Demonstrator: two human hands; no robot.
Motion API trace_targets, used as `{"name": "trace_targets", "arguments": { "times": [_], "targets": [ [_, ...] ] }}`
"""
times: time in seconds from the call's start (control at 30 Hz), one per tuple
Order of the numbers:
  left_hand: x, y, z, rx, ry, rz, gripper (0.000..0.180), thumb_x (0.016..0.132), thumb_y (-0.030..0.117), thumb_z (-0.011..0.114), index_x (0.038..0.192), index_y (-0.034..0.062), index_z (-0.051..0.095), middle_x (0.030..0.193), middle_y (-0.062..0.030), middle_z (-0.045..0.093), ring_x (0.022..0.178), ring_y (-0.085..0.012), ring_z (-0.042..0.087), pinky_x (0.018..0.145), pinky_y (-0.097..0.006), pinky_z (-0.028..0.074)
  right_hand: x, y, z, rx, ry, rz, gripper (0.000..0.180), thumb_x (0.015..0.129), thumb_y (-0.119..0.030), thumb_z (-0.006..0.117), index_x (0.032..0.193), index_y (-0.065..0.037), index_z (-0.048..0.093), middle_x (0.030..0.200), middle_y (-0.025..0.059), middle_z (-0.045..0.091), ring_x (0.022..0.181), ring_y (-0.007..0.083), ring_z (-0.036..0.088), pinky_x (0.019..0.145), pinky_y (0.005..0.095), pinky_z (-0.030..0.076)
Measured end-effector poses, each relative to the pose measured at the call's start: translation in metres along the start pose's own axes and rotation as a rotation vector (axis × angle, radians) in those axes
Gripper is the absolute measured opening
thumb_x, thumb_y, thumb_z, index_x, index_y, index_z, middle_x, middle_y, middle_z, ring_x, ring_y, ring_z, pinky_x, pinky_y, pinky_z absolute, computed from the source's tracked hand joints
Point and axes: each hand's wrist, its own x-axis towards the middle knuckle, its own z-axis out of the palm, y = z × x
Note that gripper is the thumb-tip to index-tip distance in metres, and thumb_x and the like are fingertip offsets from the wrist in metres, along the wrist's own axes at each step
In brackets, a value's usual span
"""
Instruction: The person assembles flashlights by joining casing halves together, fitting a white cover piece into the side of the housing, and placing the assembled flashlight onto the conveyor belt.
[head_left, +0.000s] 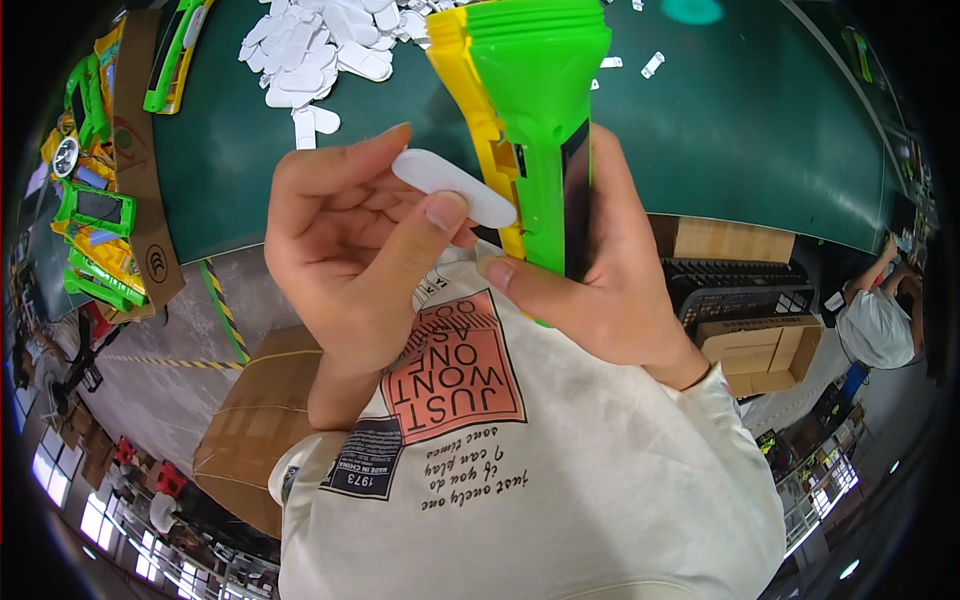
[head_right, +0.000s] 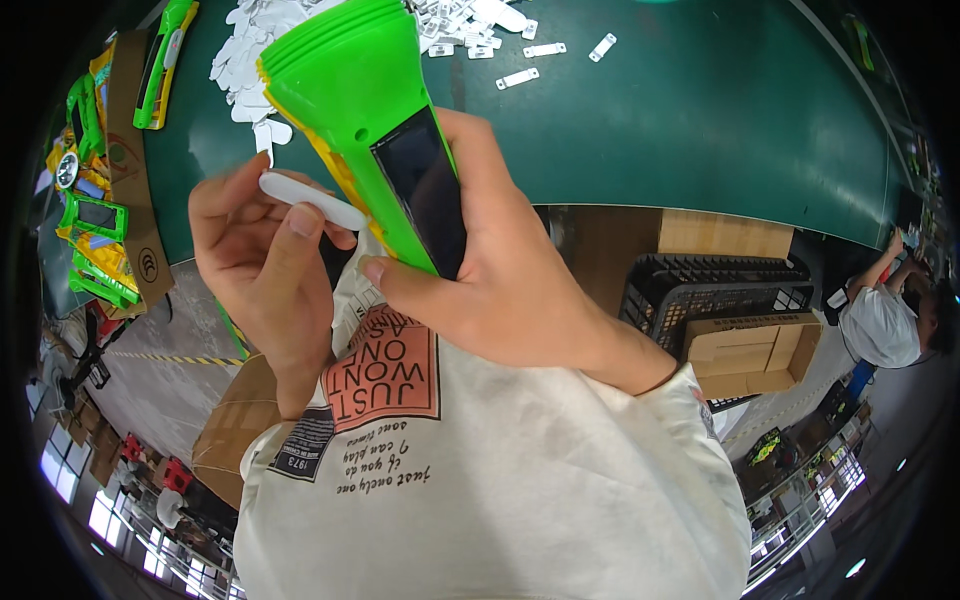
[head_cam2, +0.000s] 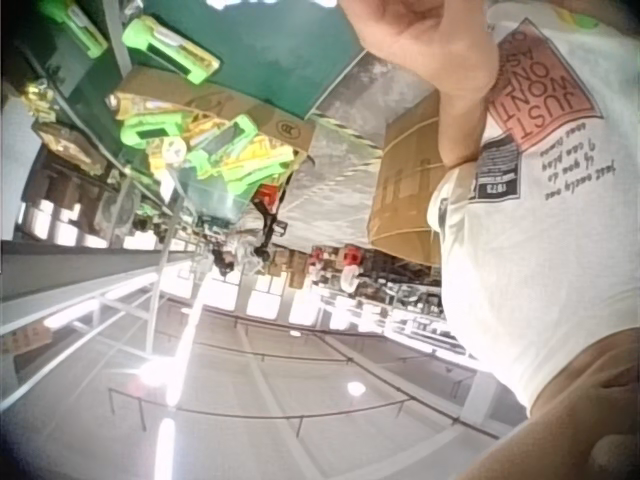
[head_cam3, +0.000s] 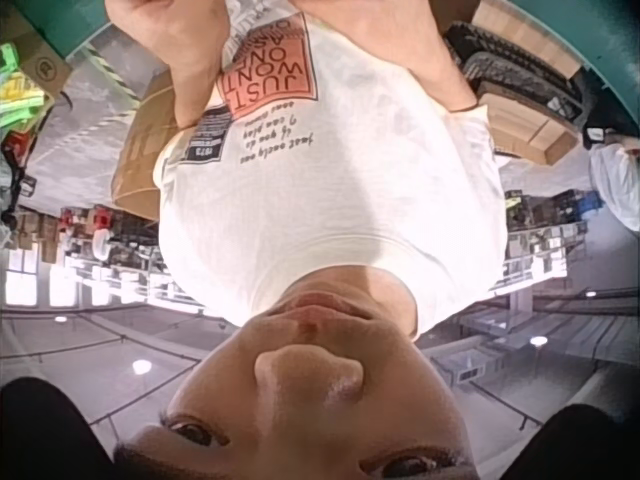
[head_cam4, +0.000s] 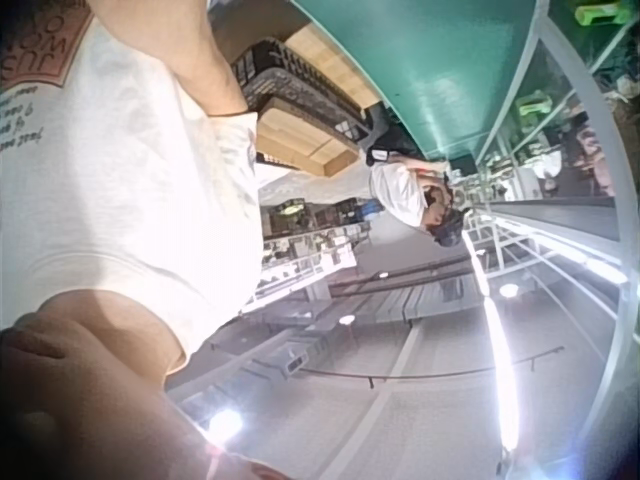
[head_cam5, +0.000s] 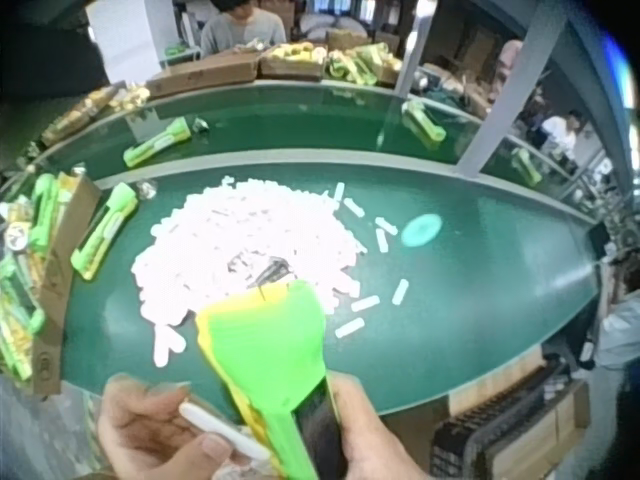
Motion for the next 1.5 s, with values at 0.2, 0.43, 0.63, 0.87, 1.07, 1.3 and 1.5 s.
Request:
{"name": "trace_targets", "arguments": {
  "times": [0.2, 0.43, 0.63, 0.87, 1.07, 1.3, 1.5],
  "targets": [
    [0.005, -0.003, 0.000, 0.131, -0.038, 0.169, 0.038, 0.076, -0.012, 0.064, 0.111, -0.0034, 0.052, 0.086, -0.0153, 0.062, 0.067, -0.0182, 0.062, 0.057, -0.027, 0.052, 0.002, -0.003, -0.002, -0.015, 0.007, 0.095, 0.064, 0.073, 0.007, 0.065, 0.129, -0.002, 0.035, 0.107, 0.0041, 0.051, 0.096, 0.0105, 0.050, 0.080, 0.0249, 0.043],
    [0.007, -0.001, -0.007, 0.349, -0.206, 0.393, 0.032, 0.075, -0.018, 0.060, 0.100, -0.0014, 0.050, 0.085, -0.0202, 0.062, 0.071, -0.0252, 0.064, 0.057, -0.032, 0.054, 0.001, -0.003, -0.001, 0.015, 0.042, 0.139, 0.066, 0.071, 0.008, 0.066, 0.129, -0.002, 0.037, 0.104, 0.0027, 0.051, 0.095, 0.0103, 0.048, 0.083, 0.0244, 0.041],
    [0.004, 0.003, -0.016, 0.455, -0.417, 0.742, 0.024, 0.081, -0.012, 0.049, 0.101, -0.0019, 0.040, 0.091, -0.0292, 0.060, 0.069, -0.0346, 0.064, 0.055, -0.039, 0.056, -0.003, 0.000, -0.002, -0.092, 0.037, -0.062, 0.071, 0.067, 0.009, 0.064, 0.129, -0.002, 0.033, 0.107, 0.0025, 0.047, 0.097, 0.0104, 0.046, 0.086, 0.0242, 0.037],
    [0.002, 0.021, -0.018, 0.634, -0.544, 0.623, 0.019, 0.088, -0.003, 0.043, 0.107, -0.0020, 0.040, 0.094, -0.0282, 0.060, 0.066, -0.0322, 0.063, 0.057, -0.040, 0.056, -0.003, 0.002, -0.005, -0.110, 0.000, -0.091, 0.072, 0.066, 0.009, 0.062, 0.130, -0.001, 0.030, 0.108, 0.0035, 0.046, 0.098, 0.0106, 0.046, 0.087, 0.0243, 0.036],
    [0.003, 0.024, -0.015, 0.614, -0.521, 0.610, 0.016, 0.092, 0.001, 0.042, 0.106, -0.0046, 0.044, 0.092, -0.0267, 0.060, 0.061, -0.0275, 0.062, 0.057, -0.036, 0.054, -0.005, 0.001, -0.006, -0.175, 0.014, -0.082, 0.073, 0.067, 0.009, 0.062, 0.131, -0.001, 0.028, 0.107, 0.0047, 0.047, 0.096, 0.0109, 0.047, 0.085, 0.0244, 0.038],
    [0.002, 0.031, -0.012, 0.598, -0.526, 0.571, 0.017, 0.083, -0.007, 0.049, 0.100, -0.0068, 0.050, 0.092, -0.0266, 0.062, 0.064, -0.0293, 0.064, 0.058, -0.036, 0.054, -0.004, 0.004, -0.008, -0.263, -0.009, -0.130, 0.073, 0.067, 0.009, 0.060, 0.132, 0.000, 0.027, 0.106, 0.0062, 0.049, 0.095, 0.0122, 0.050, 0.082, 0.0249, 0.040],
    [0.003, 0.038, -0.009, 0.591, -0.526, 0.537, 0.020, 0.075, -0.014, 0.056, 0.094, -0.0087, 0.054, 0.091, -0.0266, 0.063, 0.067, -0.0309, 0.065, 0.059, -0.035, 0.054, -0.004, 0.002, -0.010, -0.210, -0.057, -0.089, 0.075, 0.066, 0.010, 0.057, 0.133, 0.000, 0.026, 0.108, 0.0071, 0.048, 0.097, 0.0129, 0.050, 0.084, 0.0250, 0.039]
  ]
}}
